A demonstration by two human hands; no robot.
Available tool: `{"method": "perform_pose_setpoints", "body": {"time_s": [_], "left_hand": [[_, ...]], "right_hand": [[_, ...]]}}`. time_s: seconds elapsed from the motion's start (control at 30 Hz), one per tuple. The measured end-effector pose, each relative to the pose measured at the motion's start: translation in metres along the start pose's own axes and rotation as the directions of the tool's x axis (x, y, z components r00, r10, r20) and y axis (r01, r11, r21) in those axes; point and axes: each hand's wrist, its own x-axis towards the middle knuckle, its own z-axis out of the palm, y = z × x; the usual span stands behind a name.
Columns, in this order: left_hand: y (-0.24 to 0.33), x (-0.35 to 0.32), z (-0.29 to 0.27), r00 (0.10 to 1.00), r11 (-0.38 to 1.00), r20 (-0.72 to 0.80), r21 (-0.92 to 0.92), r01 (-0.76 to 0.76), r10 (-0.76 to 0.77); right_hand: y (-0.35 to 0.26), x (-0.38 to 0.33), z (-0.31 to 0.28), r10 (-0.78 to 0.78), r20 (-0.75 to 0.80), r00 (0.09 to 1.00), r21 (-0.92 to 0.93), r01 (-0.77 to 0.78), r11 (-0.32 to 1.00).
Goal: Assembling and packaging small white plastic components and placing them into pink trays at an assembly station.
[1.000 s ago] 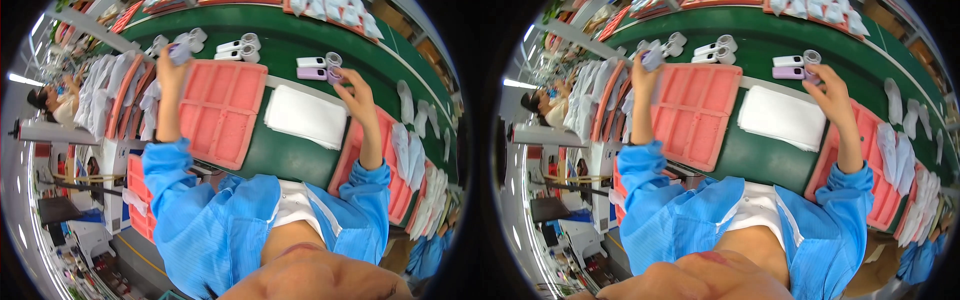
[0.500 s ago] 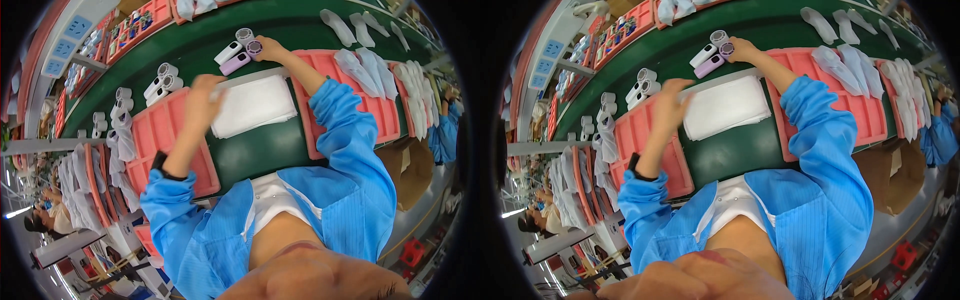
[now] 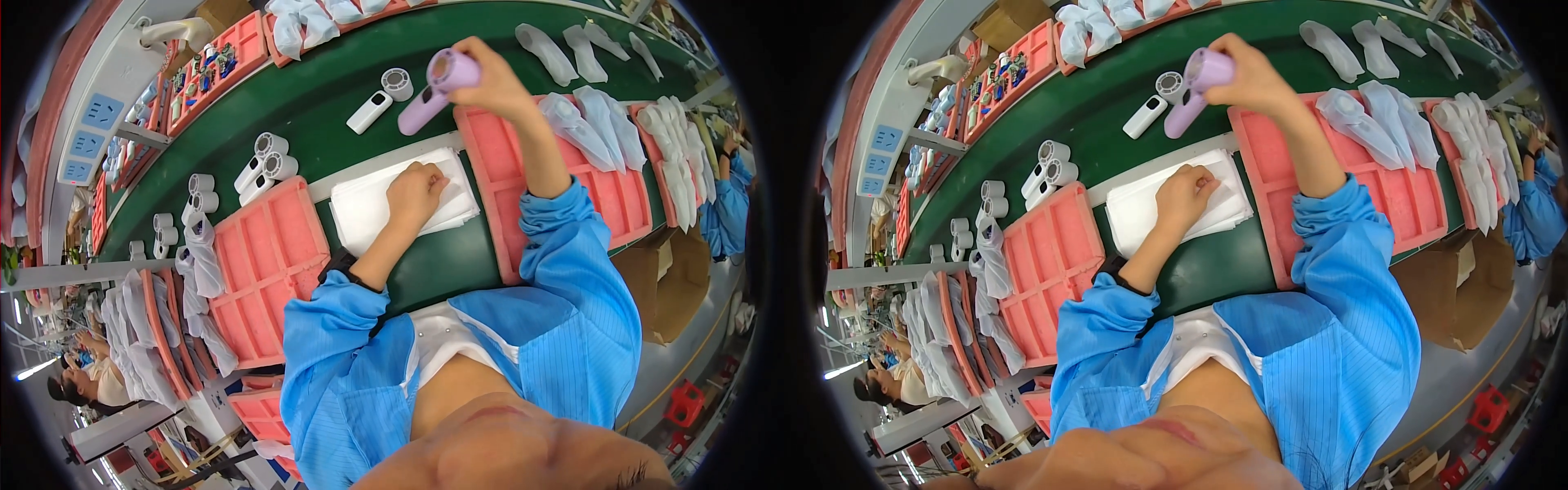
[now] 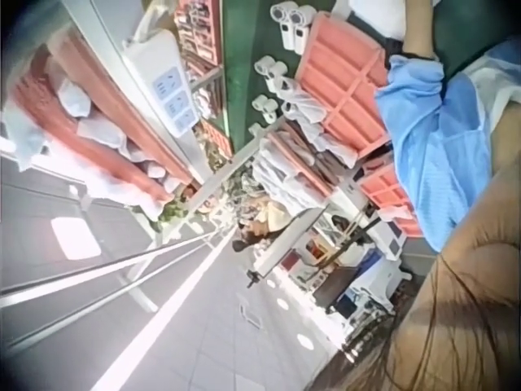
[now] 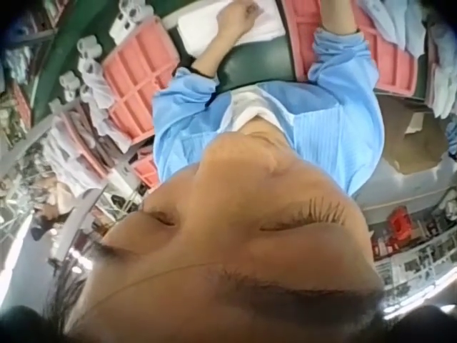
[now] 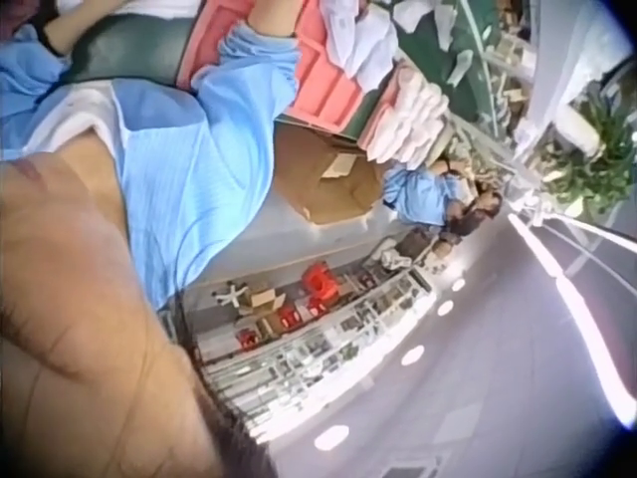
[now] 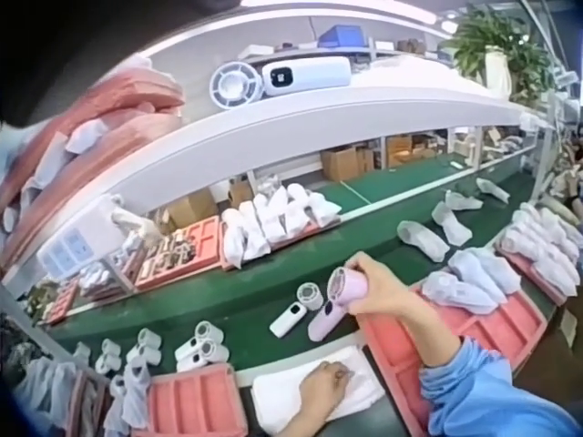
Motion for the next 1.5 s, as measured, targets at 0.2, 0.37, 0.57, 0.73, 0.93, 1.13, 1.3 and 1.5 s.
{"method": "perform_pose_setpoints", "body": {"time_s": [0.2, 0.37, 0.57, 0.73, 0.93, 1.13, 1.3, 1.5], "left_hand": [[-0.011, 0.009, -0.05, 0.994, 0.86, -0.067, -0.509, 0.035, -0.081], [0.013, -0.001, -0.092, 0.959, 0.594, -0.166, -0.804, 0.003, -0.229], [0.019, -0.003, -0.108, 0.889, 0.323, -0.298, -0.928, -0.185, -0.347], [0.009, 0.0, -0.114, 0.911, 0.201, -0.186, -0.973, -0.117, -0.368], [0.0, 0.0, -0.113, 0.827, 0.609, -0.455, -0.772, -0.181, -0.33], [0.035, -0.015, -0.112, 0.764, 0.778, -0.633, -0.54, -0.32, -0.125], [0.055, -0.024, -0.097, 0.744, 0.933, -0.661, -0.2, -0.3, 0.098], [0.055, -0.024, -0.094, 0.769, 0.925, -0.558, -0.006, -0.379, 0.311]], "right_hand": [[-0.03, -0.016, -0.041, -0.03, 0.086, 0.996, 0.132, 0.019, 0.991], [-0.05, -0.021, -0.005, -0.159, 0.224, 0.962, 0.167, 0.123, 0.978], [-0.057, -0.028, 0.042, -0.358, 0.144, 0.922, 0.098, 0.347, 0.933], [-0.062, -0.03, 0.045, -0.459, 0.004, 0.889, -0.021, 0.459, 0.888], [-0.066, -0.037, 0.051, -0.445, 0.027, 0.895, 0.103, 0.44, 0.892], [-0.06, -0.043, 0.087, -0.549, 0.105, 0.83, -0.085, 0.557, 0.826], [-0.054, -0.042, 0.091, -0.46, 0.102, 0.882, -0.16, 0.471, 0.868], [-0.038, -0.034, 0.083, -0.428, 0.116, 0.897, -0.047, 0.435, 0.899]]}}
